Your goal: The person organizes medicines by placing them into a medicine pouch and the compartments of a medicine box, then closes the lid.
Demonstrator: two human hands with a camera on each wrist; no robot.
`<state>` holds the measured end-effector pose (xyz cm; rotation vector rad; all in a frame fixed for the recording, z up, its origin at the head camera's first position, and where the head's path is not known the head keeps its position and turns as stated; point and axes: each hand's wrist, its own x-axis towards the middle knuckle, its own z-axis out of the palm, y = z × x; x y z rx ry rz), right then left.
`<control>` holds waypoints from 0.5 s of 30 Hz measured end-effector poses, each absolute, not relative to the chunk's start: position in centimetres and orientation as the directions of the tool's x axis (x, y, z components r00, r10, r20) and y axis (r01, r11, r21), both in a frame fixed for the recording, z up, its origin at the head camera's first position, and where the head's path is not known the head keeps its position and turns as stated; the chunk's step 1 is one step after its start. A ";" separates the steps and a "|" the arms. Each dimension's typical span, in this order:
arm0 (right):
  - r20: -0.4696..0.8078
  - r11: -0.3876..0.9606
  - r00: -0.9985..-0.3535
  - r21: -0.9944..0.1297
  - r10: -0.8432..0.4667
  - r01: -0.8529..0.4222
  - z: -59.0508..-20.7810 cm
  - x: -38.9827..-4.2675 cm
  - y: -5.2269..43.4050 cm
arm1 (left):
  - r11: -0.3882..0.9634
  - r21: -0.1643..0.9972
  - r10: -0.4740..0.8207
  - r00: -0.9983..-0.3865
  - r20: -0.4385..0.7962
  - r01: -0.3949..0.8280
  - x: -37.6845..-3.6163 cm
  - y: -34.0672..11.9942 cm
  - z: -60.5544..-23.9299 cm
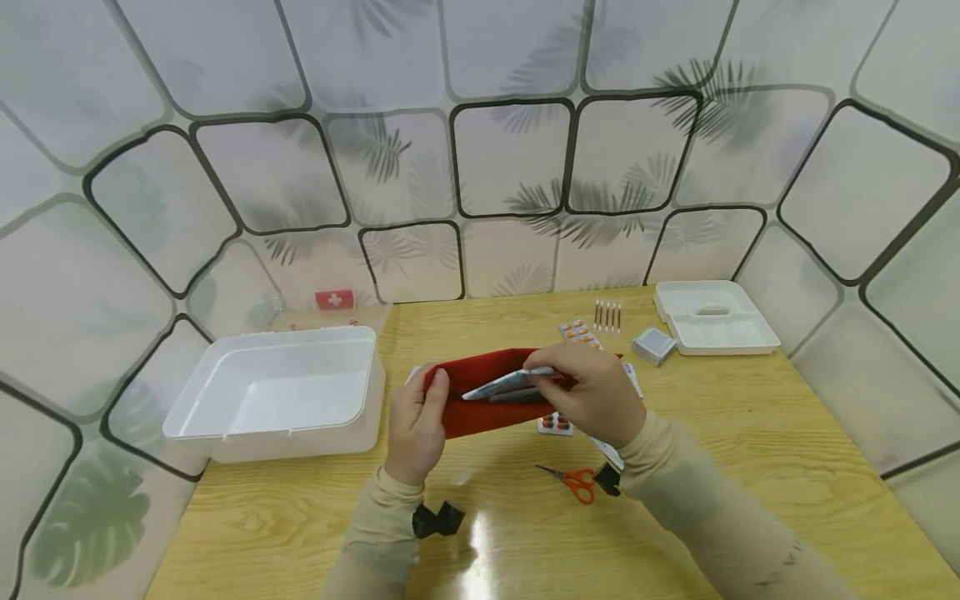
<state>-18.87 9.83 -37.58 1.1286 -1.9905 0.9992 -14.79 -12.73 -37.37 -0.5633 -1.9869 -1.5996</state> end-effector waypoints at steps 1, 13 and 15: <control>0.793 0.354 -0.431 -0.290 -0.430 -0.889 -37.6 -18.9 9.6 | 0.215 0.759 0.000 -0.777 0.630 0.615 -14.8 -12.7 -37.3; 0.712 0.444 -0.462 -0.231 -0.529 -0.866 -38.2 -18.1 5.3 | 0.216 0.731 0.022 -0.752 0.659 0.647 -15.0 -12.1 -37.6; 0.719 0.428 -0.452 -0.235 -0.527 -0.873 -38.4 -18.0 4.8 | 0.215 0.727 0.025 -0.747 0.664 0.652 -15.0 -12.1 -37.7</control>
